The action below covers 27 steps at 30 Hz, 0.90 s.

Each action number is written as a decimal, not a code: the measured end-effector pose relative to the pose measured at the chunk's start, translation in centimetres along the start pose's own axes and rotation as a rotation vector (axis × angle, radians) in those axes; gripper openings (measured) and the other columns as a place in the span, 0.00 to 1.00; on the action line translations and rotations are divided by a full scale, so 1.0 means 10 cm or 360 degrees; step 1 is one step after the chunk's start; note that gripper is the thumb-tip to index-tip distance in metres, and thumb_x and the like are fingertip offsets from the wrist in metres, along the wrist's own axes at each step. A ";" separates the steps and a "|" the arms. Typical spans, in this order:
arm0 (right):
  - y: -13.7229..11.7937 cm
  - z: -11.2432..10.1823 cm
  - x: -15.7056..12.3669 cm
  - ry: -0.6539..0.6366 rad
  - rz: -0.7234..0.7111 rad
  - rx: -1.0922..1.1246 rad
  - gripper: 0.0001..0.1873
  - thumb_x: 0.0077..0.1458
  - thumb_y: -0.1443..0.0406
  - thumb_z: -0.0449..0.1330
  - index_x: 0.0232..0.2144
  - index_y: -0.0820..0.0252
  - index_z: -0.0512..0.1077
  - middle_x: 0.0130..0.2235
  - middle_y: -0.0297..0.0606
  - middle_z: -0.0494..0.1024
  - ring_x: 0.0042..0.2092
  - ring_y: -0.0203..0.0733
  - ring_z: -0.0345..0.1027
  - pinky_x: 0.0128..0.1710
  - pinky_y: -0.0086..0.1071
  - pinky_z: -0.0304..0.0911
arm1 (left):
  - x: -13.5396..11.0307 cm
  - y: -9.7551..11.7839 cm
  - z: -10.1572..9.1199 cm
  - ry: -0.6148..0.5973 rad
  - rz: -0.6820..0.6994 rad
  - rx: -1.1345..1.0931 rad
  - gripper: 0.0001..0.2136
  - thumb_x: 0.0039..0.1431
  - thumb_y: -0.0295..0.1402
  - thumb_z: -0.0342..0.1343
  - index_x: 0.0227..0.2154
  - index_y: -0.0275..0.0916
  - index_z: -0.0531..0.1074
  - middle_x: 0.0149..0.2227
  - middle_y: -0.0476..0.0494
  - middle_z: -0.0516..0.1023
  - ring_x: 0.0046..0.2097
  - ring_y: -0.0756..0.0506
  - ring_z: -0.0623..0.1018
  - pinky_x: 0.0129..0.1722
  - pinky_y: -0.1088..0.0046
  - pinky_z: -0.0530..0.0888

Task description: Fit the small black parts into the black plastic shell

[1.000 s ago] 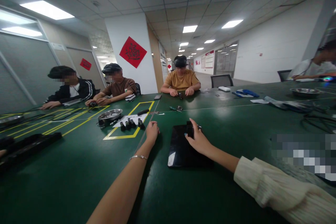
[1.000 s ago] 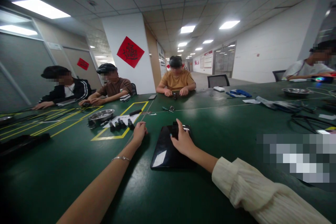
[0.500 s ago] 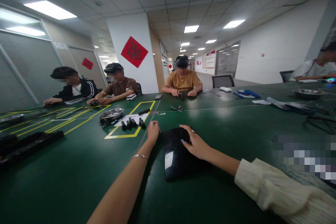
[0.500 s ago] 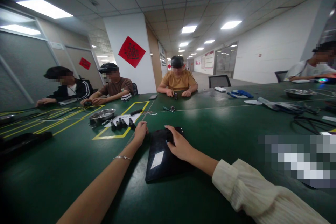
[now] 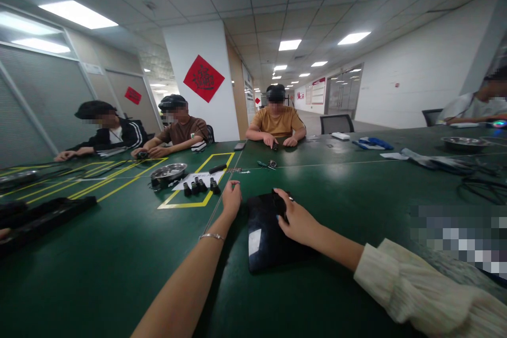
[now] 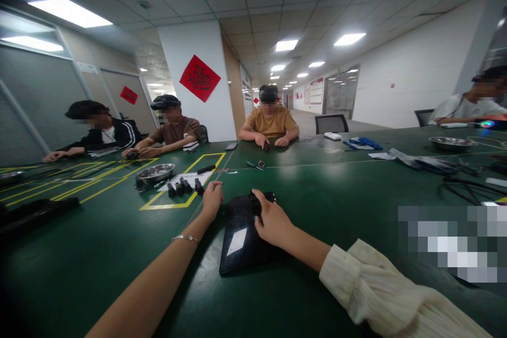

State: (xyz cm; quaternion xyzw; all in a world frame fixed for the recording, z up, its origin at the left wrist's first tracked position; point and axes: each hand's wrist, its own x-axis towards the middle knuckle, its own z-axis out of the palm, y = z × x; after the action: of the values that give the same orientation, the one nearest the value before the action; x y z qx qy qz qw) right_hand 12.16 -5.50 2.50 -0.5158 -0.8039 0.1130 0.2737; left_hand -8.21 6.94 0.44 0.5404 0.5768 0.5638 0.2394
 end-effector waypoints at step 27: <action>-0.15 0.34 -0.22 0.0648 0.0141 -0.0092 0.47 0.44 0.67 0.53 0.59 0.59 0.27 0.60 0.50 0.30 0.60 0.53 0.35 0.52 0.48 0.51 | 0.05 -0.11 0.01 -0.0116 0.0098 0.0244 0.11 0.50 0.34 0.45 0.34 0.37 0.68 0.13 0.55 0.62 0.19 0.50 0.67 0.22 0.77 0.61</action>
State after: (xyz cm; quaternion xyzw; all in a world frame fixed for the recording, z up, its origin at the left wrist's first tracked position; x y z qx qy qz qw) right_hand 9.83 -7.76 -0.32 -0.5705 -0.7114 -0.0046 0.4103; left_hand -8.69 7.67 -0.43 0.5947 0.5923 0.5052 0.2008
